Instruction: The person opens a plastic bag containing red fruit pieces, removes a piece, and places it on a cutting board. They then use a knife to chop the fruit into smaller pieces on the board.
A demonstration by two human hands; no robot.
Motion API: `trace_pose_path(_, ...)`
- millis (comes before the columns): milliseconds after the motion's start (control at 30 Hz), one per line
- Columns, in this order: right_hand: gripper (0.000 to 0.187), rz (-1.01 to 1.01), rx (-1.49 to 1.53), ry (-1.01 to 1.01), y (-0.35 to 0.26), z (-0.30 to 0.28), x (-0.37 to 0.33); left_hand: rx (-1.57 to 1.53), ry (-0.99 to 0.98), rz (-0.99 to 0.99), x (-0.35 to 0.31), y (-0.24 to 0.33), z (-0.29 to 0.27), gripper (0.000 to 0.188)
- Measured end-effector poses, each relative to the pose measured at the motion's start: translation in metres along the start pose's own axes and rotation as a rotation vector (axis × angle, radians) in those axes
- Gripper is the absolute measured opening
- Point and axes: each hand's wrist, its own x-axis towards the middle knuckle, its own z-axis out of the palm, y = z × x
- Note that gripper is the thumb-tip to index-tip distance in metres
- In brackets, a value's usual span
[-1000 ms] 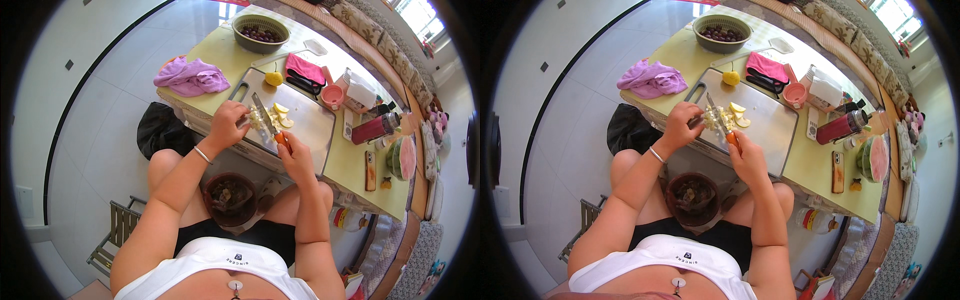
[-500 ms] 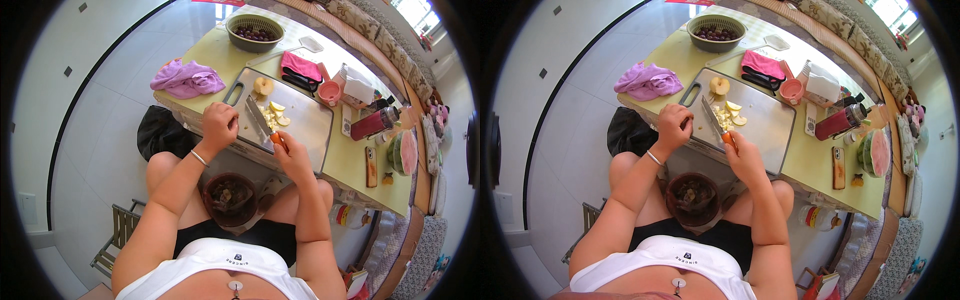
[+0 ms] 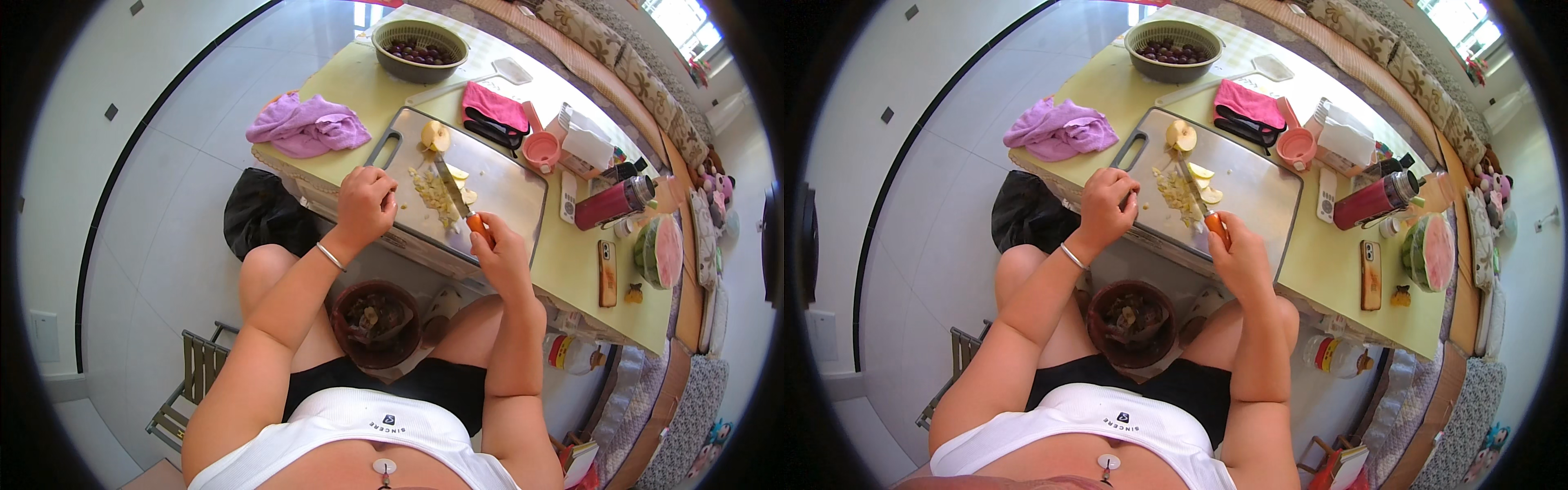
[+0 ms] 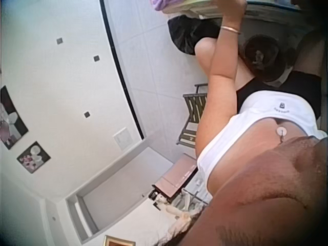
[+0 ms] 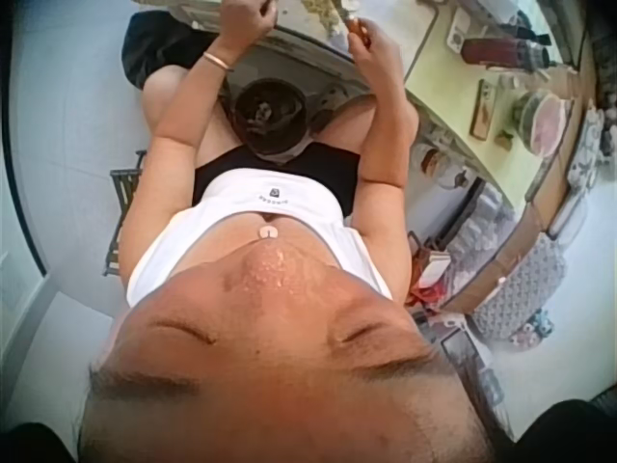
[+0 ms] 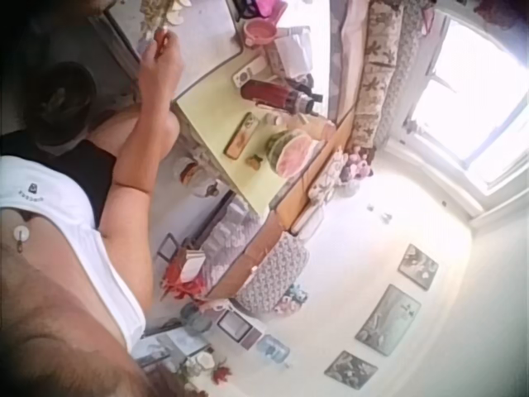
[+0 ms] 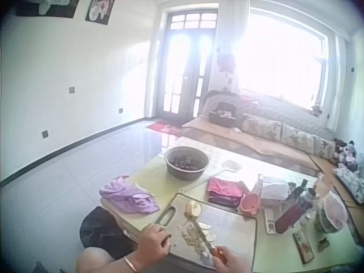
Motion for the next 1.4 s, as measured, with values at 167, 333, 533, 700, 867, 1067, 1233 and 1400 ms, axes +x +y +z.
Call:
trace_pose_path(167,0.035,0.036,0.155,-0.04,-0.01,0.0,-0.002,0.008,-0.014,-0.009,0.0,-0.001,0.0,0.011)
trace_pose_path(333,0.035,0.044,0.207,-0.013,-0.007,-0.001,-0.001,0.006,-0.01,0.005,0.001,-0.002,0.001,0.011)
trace_pose_path(533,0.037,-0.055,0.126,-0.026,-0.002,0.012,0.001,0.028,0.033,0.019,0.001,0.001,0.003,0.011)
trace_pose_path(700,0.038,-0.106,0.129,0.006,-0.008,0.019,0.0,0.036,0.04,0.024,0.0,0.0,0.003,0.011)
trace_pose_path(867,0.038,-0.099,-0.046,-0.045,-0.014,0.028,0.003,0.045,0.051,0.026,0.002,0.004,0.002,0.011)
trace_pose_path(1067,0.038,-0.058,0.003,-0.061,-0.011,0.031,0.005,0.005,0.038,0.023,0.0,0.0,0.002,0.009)
trace_pose_path(1233,0.039,-0.076,0.105,-0.026,-0.008,0.029,0.004,-0.062,0.019,0.036,0.0,0.001,-0.003,0.009)
trace_pose_path(1400,0.038,-0.131,0.107,-0.052,-0.013,0.029,0.0,-0.125,-0.05,0.058,0.002,0.007,-0.013,0.016)
